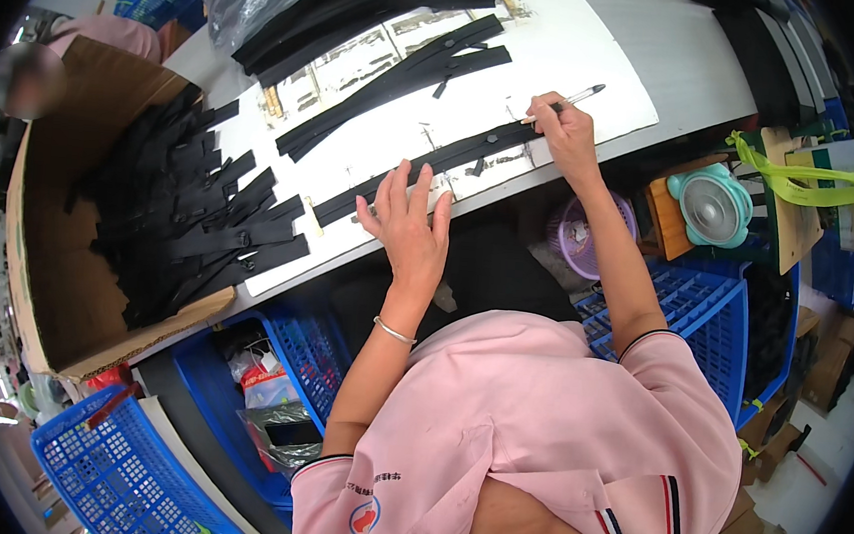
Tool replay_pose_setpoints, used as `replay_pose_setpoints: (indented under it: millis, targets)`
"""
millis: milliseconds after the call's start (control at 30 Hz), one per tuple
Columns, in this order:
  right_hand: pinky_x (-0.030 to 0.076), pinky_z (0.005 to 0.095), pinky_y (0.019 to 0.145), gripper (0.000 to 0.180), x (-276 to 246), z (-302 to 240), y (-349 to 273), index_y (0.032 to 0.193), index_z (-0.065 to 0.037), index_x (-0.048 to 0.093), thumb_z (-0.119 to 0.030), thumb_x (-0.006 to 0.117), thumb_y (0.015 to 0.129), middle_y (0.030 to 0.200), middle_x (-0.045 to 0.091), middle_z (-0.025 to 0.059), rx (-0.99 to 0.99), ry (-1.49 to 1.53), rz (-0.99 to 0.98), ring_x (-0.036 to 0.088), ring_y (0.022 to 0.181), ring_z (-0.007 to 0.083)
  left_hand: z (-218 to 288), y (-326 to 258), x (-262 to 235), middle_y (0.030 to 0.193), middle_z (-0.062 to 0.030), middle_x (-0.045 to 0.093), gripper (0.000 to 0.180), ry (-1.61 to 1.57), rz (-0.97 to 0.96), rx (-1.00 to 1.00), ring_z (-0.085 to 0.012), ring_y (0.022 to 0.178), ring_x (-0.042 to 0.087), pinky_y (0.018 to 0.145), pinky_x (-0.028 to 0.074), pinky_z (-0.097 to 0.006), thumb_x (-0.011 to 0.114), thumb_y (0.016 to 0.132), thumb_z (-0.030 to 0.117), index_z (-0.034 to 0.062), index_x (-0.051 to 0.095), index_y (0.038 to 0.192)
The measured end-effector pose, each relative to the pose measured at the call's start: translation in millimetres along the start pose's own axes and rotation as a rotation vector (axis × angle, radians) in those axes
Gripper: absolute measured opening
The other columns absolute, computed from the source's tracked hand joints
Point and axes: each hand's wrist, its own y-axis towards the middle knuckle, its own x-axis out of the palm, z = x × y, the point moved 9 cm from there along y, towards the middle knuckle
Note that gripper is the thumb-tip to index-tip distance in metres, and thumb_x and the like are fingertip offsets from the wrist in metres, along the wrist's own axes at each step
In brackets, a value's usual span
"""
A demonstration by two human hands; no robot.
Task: Marking positions on zippers using a template and a pen in a workshop setting.
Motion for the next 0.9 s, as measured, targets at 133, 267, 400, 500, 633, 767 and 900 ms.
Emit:
replay_pose_setpoints:
  millis: [133, 267, 400, 500, 633, 767, 900]
  targets:
    - [0.037, 0.0228, 0.052, 0.025, 5.5, -7.0, -1.3, 0.086, 0.000, 0.071, -0.019, 0.065, 0.101, 0.064, 0.059, -0.0027, -0.074, -0.067, 0.017, 0.045, 0.059, 0.0023, 19.3, 16.1, 3.0, 0.140, -0.0089, 0.059, 0.037, -0.101, 0.063, 0.010, -0.0279, 0.132, 0.050, 0.118, 0.020, -0.056, 0.072, 0.095, 0.024, 0.0095, 0.068, 0.128]
    - [0.039, 0.0237, 0.053, 0.025, 8.3, -4.0, -0.6, 0.087, 0.000, 0.073, -0.020, 0.065, 0.101, 0.064, 0.061, -0.0012, -0.079, -0.056, 0.018, 0.048, 0.059, 0.0028, 54.0, 47.0, 20.8, 0.130, -0.0076, 0.065, 0.027, -0.264, 0.046, 0.112, -0.0267, 0.126, 0.054, 0.117, 0.026, -0.053, 0.071, 0.095, 0.018, 0.0092, 0.072, 0.121]
    - [0.044, 0.0250, 0.054, 0.025, 10.2, 1.0, 0.4, 0.089, -0.002, 0.074, -0.021, 0.065, 0.101, 0.066, 0.066, 0.0019, -0.060, -0.113, -0.007, 0.055, 0.061, 0.0040, 61.8, 62.3, 42.2, 0.119, -0.0067, 0.067, 0.020, -0.297, 0.054, 0.136, -0.0254, 0.118, 0.056, 0.116, 0.026, -0.054, 0.072, 0.092, 0.013, 0.0046, 0.075, 0.109]
    - [0.046, 0.0261, 0.055, 0.025, 9.8, -3.8, -0.7, 0.089, -0.003, 0.075, -0.023, 0.065, 0.100, 0.068, 0.069, 0.0036, -0.085, -0.127, -0.004, 0.058, 0.061, 0.0054, 62.9, 61.9, 47.6, 0.117, -0.0055, 0.068, 0.016, -0.293, 0.071, 0.120, -0.0247, 0.115, 0.057, 0.116, 0.026, -0.054, 0.072, 0.091, 0.012, 0.0052, 0.076, 0.104]
    - [0.046, 0.0270, 0.055, 0.025, 10.5, -1.9, 0.0, 0.090, -0.003, 0.075, -0.024, 0.065, 0.100, 0.068, 0.069, 0.0042, -0.146, -0.166, 0.000, 0.060, 0.060, 0.0073, 64.7, 61.8, 48.6, 0.116, -0.0042, 0.068, 0.015, -0.273, 0.071, 0.119, -0.0240, 0.115, 0.057, 0.116, 0.026, -0.055, 0.073, 0.090, 0.012, 0.0065, 0.076, 0.104]
    - [0.046, 0.0270, 0.055, 0.026, 8.6, -1.5, -1.7, 0.086, -0.002, 0.074, -0.024, 0.066, 0.099, 0.068, 0.069, 0.0038, -0.128, -0.134, 0.007, 0.061, 0.059, 0.0088, 65.1, 60.7, 48.7, 0.117, -0.0033, 0.068, 0.015, -0.248, 0.076, 0.119, -0.0233, 0.116, 0.057, 0.117, 0.026, -0.055, 0.073, 0.089, 0.012, 0.0078, 0.077, 0.104]
    - [0.045, 0.0272, 0.054, 0.028, 8.6, -0.9, -3.7, 0.083, -0.001, 0.073, -0.024, 0.065, 0.099, 0.067, 0.068, 0.0038, -0.095, -0.128, -0.072, 0.059, 0.056, 0.0090, 65.2, 60.0, 48.5, 0.117, -0.0028, 0.068, 0.016, -0.244, 0.080, 0.119, -0.0232, 0.116, 0.057, 0.117, 0.025, -0.055, 0.074, 0.089, 0.012, 0.0082, 0.076, 0.104]
